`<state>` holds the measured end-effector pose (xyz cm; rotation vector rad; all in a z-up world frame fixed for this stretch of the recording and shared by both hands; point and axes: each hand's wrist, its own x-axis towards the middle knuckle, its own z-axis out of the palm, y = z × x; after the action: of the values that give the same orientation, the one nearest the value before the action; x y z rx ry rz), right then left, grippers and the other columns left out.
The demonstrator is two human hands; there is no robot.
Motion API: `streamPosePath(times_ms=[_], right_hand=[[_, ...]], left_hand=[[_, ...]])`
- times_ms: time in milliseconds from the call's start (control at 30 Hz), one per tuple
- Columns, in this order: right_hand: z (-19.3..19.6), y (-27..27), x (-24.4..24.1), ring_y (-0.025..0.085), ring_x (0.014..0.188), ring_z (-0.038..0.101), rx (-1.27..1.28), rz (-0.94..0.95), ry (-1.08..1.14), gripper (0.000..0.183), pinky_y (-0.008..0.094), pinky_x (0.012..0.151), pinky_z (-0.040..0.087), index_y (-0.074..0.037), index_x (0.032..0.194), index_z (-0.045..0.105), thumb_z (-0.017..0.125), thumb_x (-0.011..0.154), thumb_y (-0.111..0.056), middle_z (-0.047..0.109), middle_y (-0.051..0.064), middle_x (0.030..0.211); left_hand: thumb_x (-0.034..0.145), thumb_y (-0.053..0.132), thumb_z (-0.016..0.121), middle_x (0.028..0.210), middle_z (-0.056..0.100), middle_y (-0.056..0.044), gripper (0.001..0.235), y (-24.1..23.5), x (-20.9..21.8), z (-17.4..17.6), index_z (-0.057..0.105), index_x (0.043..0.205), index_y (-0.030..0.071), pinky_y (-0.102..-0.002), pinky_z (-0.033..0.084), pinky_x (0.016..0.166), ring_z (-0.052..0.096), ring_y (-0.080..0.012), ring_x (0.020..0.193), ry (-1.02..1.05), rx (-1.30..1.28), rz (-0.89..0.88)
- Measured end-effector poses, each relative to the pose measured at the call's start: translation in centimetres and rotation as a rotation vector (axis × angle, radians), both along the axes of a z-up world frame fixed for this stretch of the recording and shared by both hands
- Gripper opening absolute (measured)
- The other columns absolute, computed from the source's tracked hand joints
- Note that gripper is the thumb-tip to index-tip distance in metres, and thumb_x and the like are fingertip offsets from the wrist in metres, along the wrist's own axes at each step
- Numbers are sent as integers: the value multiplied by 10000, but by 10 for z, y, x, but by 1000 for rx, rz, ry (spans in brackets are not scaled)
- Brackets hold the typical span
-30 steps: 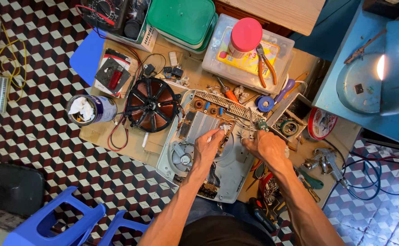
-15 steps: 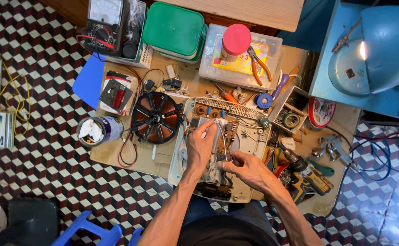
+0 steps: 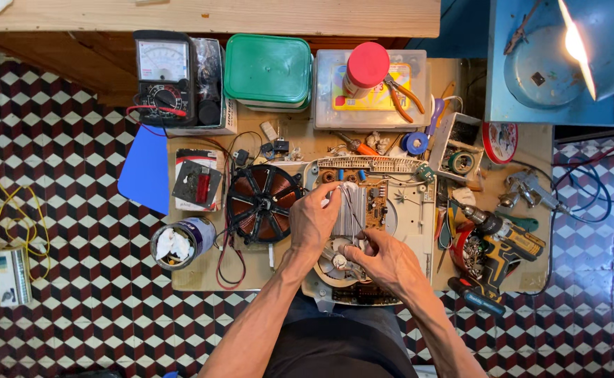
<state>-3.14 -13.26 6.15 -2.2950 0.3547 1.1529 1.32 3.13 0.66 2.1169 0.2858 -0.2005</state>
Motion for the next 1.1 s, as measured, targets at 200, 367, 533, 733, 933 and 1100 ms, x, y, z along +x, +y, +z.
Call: streamPosePath(times_ms=[200,367,533,733,933,1100], right_hand=[[15,-2,-1,306,928,661,-167,79,-335,767,430,817,531,-100,1312,627,678,747,-616,658,154,1010],[13,-7,12,312,951,667,-45,24,-170,759,435,843,527,-102,1304,625,672,762,-631,670,151,1048],[8,-7,15,309,907,663,19,8,-176,774,429,801,525,-68,1280,635,656,774,-653,667,145,1010],[5,-13,17,288,834,647,36,9,3,653,428,725,520,-65,1161,701,613,835,-624,666,136,918],[-2,-12,13,249,700,696,116,-161,-88,604,417,670,526,-96,1196,719,633,832,-570,719,103,771],[-42,-19,38,384,683,703,-97,-179,-86,886,492,682,523,-141,1590,371,637,849,-546,726,267,750]], left_hand=[[924,157,715,946,769,-117,192,11,13,1,745,1104,98,-358,591,636,757,-265,754,-276,163,-170],[924,115,710,935,770,-104,191,17,21,7,737,1111,92,-336,600,612,756,-240,718,-293,95,-248],[920,89,703,912,769,-93,203,14,27,10,741,1119,94,-332,591,595,749,-225,706,-329,114,-279],[921,83,705,884,774,-62,214,19,34,-3,754,1128,105,-299,603,581,741,-189,674,-317,86,-377],[922,144,707,901,772,-79,337,15,38,-27,681,1258,124,-307,590,563,733,-198,675,-349,74,-403],[983,206,620,641,709,-123,439,20,57,-63,561,1415,148,-387,492,457,639,-255,480,129,222,-386]])
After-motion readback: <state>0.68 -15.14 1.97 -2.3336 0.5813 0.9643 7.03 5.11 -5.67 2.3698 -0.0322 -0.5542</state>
